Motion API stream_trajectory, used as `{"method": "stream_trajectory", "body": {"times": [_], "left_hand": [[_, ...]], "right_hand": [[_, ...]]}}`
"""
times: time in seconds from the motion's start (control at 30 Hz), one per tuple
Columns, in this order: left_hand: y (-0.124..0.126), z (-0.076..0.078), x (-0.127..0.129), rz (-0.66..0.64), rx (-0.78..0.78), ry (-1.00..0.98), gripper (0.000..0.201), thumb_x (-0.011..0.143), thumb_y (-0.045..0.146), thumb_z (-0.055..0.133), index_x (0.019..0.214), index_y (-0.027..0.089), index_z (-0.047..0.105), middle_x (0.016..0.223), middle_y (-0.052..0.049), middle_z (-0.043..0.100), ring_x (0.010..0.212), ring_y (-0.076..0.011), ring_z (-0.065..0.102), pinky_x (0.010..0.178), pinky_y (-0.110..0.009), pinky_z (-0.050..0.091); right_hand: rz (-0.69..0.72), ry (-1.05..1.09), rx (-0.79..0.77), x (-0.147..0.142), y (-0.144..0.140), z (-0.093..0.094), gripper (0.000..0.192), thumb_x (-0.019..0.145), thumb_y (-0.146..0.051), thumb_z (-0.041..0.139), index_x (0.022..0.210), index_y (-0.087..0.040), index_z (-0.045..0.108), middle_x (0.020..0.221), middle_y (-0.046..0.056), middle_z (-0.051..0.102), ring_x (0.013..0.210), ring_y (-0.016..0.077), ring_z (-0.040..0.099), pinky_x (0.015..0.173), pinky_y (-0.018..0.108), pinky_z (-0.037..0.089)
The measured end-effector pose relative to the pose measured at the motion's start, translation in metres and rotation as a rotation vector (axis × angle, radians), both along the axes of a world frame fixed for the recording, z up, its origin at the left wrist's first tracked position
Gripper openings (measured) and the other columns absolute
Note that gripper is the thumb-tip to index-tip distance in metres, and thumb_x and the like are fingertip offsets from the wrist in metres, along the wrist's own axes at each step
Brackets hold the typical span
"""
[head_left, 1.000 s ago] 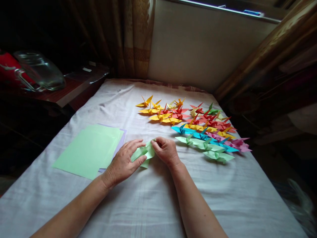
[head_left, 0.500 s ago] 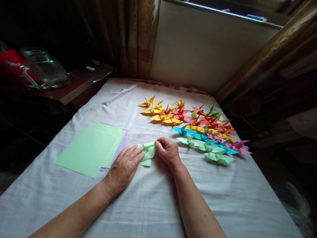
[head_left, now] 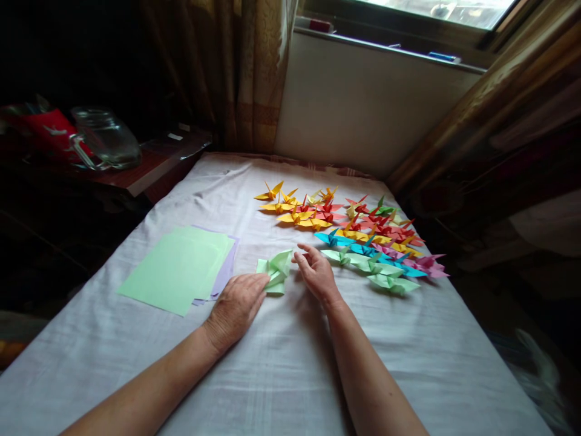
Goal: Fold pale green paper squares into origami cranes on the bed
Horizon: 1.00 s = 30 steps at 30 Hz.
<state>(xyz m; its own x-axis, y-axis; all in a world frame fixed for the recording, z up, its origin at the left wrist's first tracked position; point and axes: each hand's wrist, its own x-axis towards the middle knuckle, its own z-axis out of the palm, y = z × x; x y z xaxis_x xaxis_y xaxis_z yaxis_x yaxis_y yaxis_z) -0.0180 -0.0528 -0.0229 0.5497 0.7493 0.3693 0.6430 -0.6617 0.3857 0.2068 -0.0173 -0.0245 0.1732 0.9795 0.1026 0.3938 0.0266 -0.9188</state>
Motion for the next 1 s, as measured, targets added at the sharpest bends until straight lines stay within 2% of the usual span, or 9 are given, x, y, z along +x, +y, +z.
{"method": "stream_trajectory", "body": {"times": [0.1,0.2,0.3,0.4,0.47,0.57,0.67,0.77,1.0], "left_hand": [[-0.008,0.006,0.01,-0.028,-0.055,-0.038,0.034,0.097,0.025,0.05,0.129,0.02,0.061,0.122,-0.011,0.071,0.11,-0.0246,0.068,0.097,-0.041,0.054],[-0.008,0.015,0.013,-0.051,-0.105,-0.094,0.03,0.099,0.029,0.048,0.123,0.021,0.063,0.115,-0.009,0.073,0.105,-0.0221,0.069,0.094,-0.035,0.055],[0.008,0.023,0.007,0.06,-0.142,-0.143,0.025,0.099,0.03,0.046,0.11,0.02,0.067,0.102,-0.007,0.072,0.087,-0.0184,0.07,0.084,-0.031,0.056],[0.031,0.025,0.002,0.109,-0.146,-0.14,0.029,0.093,0.027,0.054,0.118,0.019,0.066,0.108,-0.009,0.069,0.083,-0.0181,0.069,0.083,-0.033,0.056],[0.044,0.024,0.002,0.054,-0.154,-0.125,0.032,0.088,0.025,0.06,0.119,0.023,0.068,0.109,-0.007,0.069,0.091,-0.0194,0.068,0.086,-0.033,0.055],[0.055,0.02,0.004,-0.099,-0.155,-0.103,0.028,0.086,0.021,0.063,0.112,0.026,0.072,0.109,-0.005,0.069,0.101,-0.0205,0.066,0.092,-0.034,0.052],[0.061,0.015,0.001,-0.232,-0.15,-0.097,0.025,0.088,0.018,0.061,0.11,0.024,0.072,0.11,-0.007,0.07,0.103,-0.0209,0.065,0.094,-0.036,0.05],[0.065,0.013,-0.006,-0.365,-0.175,-0.068,0.035,0.09,0.015,0.057,0.123,0.023,0.066,0.115,-0.007,0.071,0.106,-0.0208,0.065,0.096,-0.035,0.049],[0.068,0.013,-0.006,-0.382,-0.118,-0.071,0.027,0.098,0.016,0.05,0.117,0.024,0.068,0.106,-0.004,0.075,0.097,-0.0184,0.067,0.087,-0.032,0.049]], "right_hand": [[0.056,0.036,-0.012,0.002,-0.016,0.003,0.048,0.079,-0.051,0.066,0.114,-0.018,0.064,0.089,0.007,0.073,0.076,0.0176,0.068,0.064,0.027,0.053],[0.054,0.038,0.01,0.003,-0.028,0.004,0.045,0.074,-0.04,0.069,0.112,-0.018,0.065,0.084,0.004,0.071,0.075,0.0169,0.066,0.062,0.025,0.052],[0.076,0.011,0.05,0.003,-0.032,0.003,0.035,0.075,-0.033,0.062,0.107,-0.019,0.068,0.075,0.001,0.069,0.068,0.0155,0.064,0.061,0.025,0.051],[0.134,-0.061,0.109,0.004,-0.032,0.003,0.02,0.075,-0.026,0.057,0.088,-0.021,0.071,0.075,0.001,0.07,0.067,0.0157,0.063,0.063,0.027,0.052],[0.143,-0.093,0.144,0.004,-0.034,0.003,0.015,0.073,-0.022,0.057,0.079,-0.022,0.07,0.078,0.002,0.071,0.074,0.0179,0.064,0.071,0.03,0.052],[0.158,-0.171,0.217,0.006,-0.036,0.001,0.02,0.071,-0.014,0.057,0.081,-0.024,0.071,0.086,0.004,0.074,0.086,0.0208,0.065,0.083,0.034,0.051],[0.197,-0.322,0.348,0.007,-0.039,-0.005,0.027,0.075,-0.007,0.053,0.086,-0.025,0.07,0.091,0.003,0.075,0.088,0.0204,0.065,0.083,0.034,0.051],[0.212,-0.403,0.446,0.008,-0.041,-0.01,0.03,0.078,-0.002,0.05,0.089,-0.023,0.068,0.089,0.003,0.075,0.084,0.0187,0.066,0.08,0.032,0.052],[0.214,-0.508,0.497,0.004,-0.046,-0.002,0.027,0.087,-0.006,0.055,0.102,-0.023,0.069,0.099,0.005,0.074,0.089,0.0192,0.064,0.081,0.033,0.053]]}}
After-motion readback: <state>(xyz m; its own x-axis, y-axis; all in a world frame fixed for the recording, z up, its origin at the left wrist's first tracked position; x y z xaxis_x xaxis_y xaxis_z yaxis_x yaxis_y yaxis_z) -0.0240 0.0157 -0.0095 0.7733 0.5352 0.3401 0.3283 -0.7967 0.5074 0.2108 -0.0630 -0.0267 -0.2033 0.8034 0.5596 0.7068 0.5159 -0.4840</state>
